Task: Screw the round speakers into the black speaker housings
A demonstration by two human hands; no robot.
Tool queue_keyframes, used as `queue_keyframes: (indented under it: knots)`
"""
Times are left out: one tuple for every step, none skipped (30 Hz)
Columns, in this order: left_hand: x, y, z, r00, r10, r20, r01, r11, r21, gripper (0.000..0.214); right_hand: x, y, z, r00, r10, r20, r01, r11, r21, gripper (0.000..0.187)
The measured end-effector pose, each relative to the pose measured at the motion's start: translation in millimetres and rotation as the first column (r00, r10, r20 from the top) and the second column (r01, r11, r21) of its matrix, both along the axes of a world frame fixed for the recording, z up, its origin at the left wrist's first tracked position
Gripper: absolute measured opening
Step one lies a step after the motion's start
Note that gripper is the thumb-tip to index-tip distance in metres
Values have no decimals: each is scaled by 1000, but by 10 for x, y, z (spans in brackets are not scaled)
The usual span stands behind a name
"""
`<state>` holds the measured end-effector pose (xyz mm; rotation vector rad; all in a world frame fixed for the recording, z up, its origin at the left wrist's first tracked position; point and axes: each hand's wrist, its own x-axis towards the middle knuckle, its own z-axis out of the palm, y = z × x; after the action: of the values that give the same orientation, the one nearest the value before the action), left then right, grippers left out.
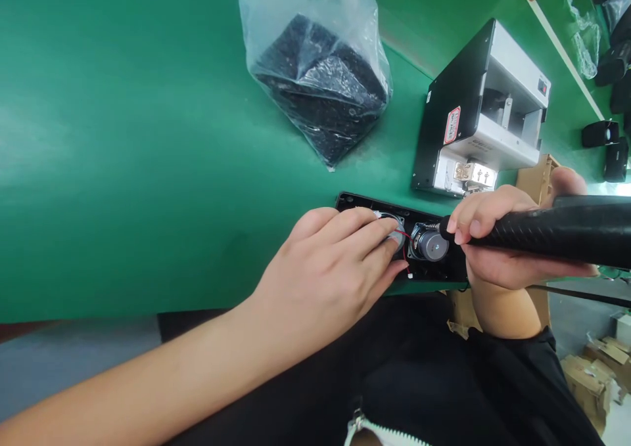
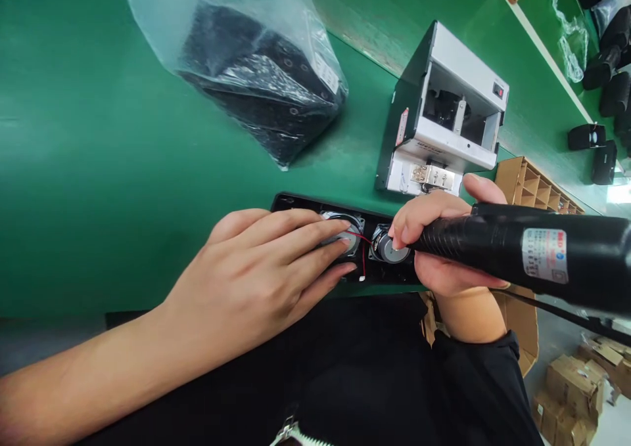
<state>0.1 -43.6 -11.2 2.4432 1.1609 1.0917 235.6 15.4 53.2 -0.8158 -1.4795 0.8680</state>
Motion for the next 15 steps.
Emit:
queue_keyframes:
  knots:
    - [-1, -6, -13, 1000, 0, 15, 0, 1000, -19, 19, -18, -11, 17, 1000, -8, -3, 8, 999, -33, 62]
    - [-3, -14, -27, 999, 4, 35, -3, 999, -44, 17, -32, -13, 24, 1000, -13, -6, 13, 999, -51, 61]
    - [-4, -21, -40, 998, 9, 57, -5, 997, -74, 17, -42, -5, 21, 1000, -16, -20, 15, 999, -33, 62]
    - [-6, -28, -50, 997, 10, 76, -2, 995, -104, 17, -47, 7, 11, 999, -19, -36, 19, 1000, 1, 64]
    - [-8, -32, -55, 996, 9, 90, 3, 992, -130, 18, -49, 20, 0, 999, -20, -45, 21, 999, 33, 66]
    - [-11, -33, -55, 995, 8, 100, 7, 989, -150, 19, -48, 30, -8, 999, -21, -43, 23, 999, 49, 67]
    - [-14, -32, -50, 995, 4, 104, 12, 987, -158, 20, -47, 35, -11, 999, -24, -31, 25, 999, 44, 67]
    - [-16, -29, -40, 995, -3, 101, 19, 988, -152, 19, -45, 35, -7, 1000, -25, -13, 26, 999, 27, 65]
    - [-16, -24, -29, 996, -11, 88, 22, 991, -130, 19, -45, 30, -1, 1000, -30, 8, 30, 1000, 1, 62]
    - [-14, -19, -16, 998, -16, 65, 22, 995, -98, 21, -46, 23, 6, 999, -33, 32, 33, 999, -29, 58]
    - [-10, -14, -5, 999, -17, 39, 20, 998, -62, 23, -47, 16, 7, 998, -35, 44, 37, 998, -42, 56]
    - [-5, -10, 3, 1000, -16, 14, 16, 999, -31, 26, -47, 12, -1, 999, -35, 37, 36, 999, -23, 56]
    - [2, -6, 8, 1000, -10, -2, 10, 1000, -9, 28, -45, 12, -20, 999, -27, 21, 26, 1000, 12, 60]
    - [8, -2, 9, 1000, -6, -8, 6, 1000, -1, 28, -40, 16, -50, 1000, -12, 2, 12, 999, 52, 66]
    - [13, 2, 7, 1000, -4, -6, 4, 1000, -1, 27, -33, 23, -90, 1000, 10, -17, -9, 995, 100, 72]
